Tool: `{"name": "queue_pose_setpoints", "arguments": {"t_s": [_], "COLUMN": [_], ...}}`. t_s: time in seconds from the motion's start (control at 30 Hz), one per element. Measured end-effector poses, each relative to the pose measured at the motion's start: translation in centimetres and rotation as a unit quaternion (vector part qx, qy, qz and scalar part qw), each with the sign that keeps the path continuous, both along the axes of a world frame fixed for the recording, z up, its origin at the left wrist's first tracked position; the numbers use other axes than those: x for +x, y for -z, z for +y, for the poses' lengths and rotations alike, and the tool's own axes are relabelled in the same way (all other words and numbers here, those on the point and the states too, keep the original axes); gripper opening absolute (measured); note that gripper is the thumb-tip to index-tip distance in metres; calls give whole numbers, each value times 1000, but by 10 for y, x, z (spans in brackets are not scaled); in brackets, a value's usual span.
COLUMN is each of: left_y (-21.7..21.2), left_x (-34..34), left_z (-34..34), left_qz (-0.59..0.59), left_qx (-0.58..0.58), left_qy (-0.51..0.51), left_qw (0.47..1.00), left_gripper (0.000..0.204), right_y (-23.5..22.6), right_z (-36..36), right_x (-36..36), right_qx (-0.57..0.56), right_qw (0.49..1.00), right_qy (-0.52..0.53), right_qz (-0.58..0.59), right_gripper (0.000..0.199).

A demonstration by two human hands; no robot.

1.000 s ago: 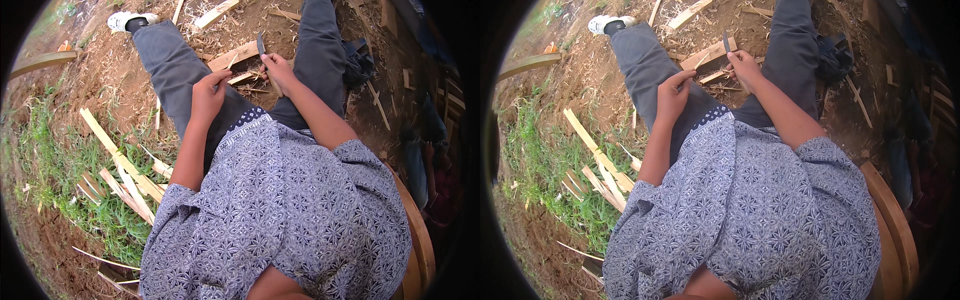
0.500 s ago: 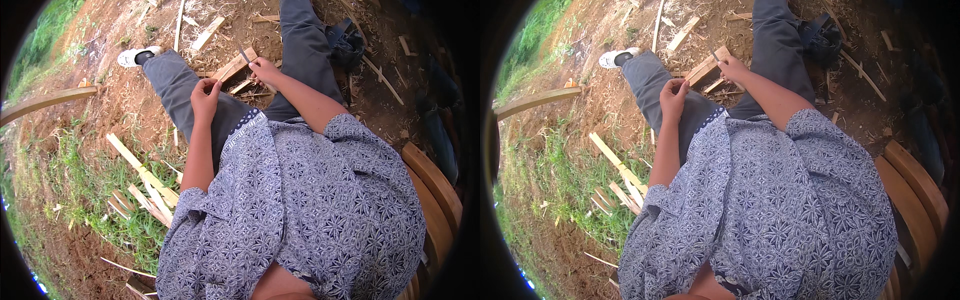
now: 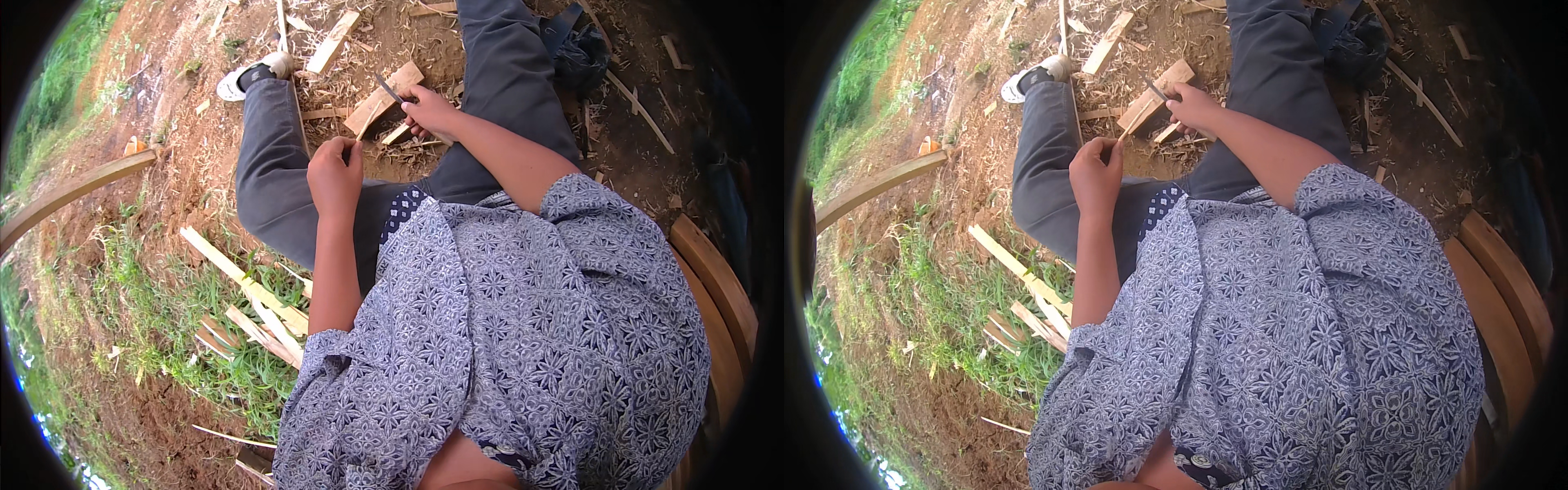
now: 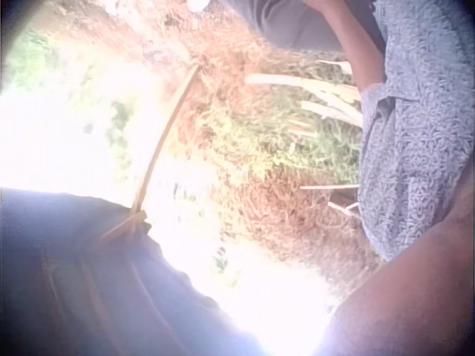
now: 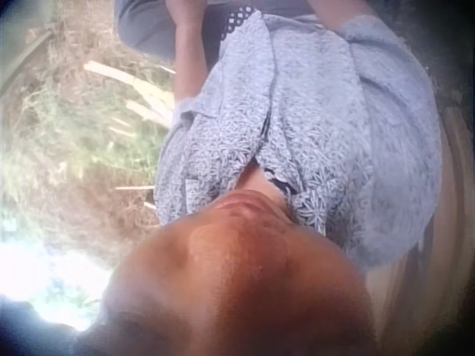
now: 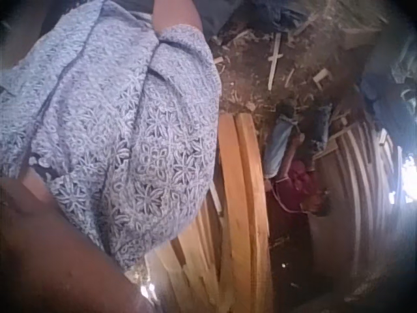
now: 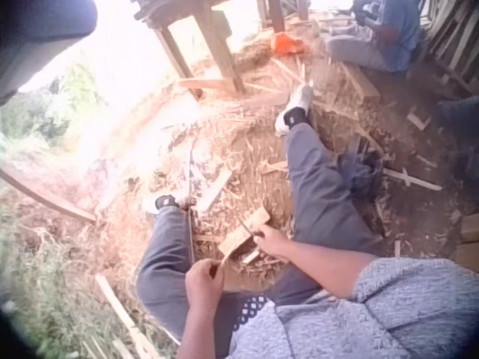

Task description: The person sits on the ground and uses a knife to shave and sharpen a thin wooden stick. They hold the stick against a larger piece of wood and repeatedly scrape the blade along it to create a fine point. The person occasionally inspects the stick and adjusts their grip.

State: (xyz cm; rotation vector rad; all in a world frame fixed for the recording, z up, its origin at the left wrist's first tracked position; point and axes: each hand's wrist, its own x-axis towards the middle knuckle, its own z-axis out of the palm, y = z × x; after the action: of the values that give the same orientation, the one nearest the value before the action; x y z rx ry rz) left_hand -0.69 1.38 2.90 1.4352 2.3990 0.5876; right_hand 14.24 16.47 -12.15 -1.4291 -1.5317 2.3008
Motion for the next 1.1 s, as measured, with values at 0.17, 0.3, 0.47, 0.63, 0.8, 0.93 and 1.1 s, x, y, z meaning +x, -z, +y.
{"name": "queue_pose_setpoints", "arguments": {"t_s": [0.17, 0.3, 0.47, 0.63, 0.8, 0.93, 1.1], "left_y": [-12, -23, -29, -29, -31, -34, -30], "left_x": [12, 16, 14, 16, 21, 28, 30], "left_z": [5, 13, 14, 13, 13, 12, 13], "left_qz": [-47, -89, -126, -104, -147, -141, -166], "left_qx": [32, 73, 103, 118, 115, 97, 125], "left_qy": [14, -11, -9, 12, 13, 34, 12], "left_qw": [998, 993, 987, 987, 982, 985, 978], "left_gripper": [8, 8, 11, 12, 12, 12, 13], "right_y": [-30, -39, -76, -119, -109, -87, -47], "right_z": [1, 2, -6, -12, -22, -22, -17], "right_x": [12, 19, 25, 21, 25, 26, 30], "right_qx": [8, 93, 164, 163, 215, 201, 219], "right_qw": [1000, 995, 983, 974, 967, 966, 952], "right_qy": [-4, -4, -72, -155, -131, -125, -131], "right_qz": [-6, -18, -27, -40, -40, -106, -170], "right_gripper": [37, 36, 25, 28, 28, 25, 29]}}
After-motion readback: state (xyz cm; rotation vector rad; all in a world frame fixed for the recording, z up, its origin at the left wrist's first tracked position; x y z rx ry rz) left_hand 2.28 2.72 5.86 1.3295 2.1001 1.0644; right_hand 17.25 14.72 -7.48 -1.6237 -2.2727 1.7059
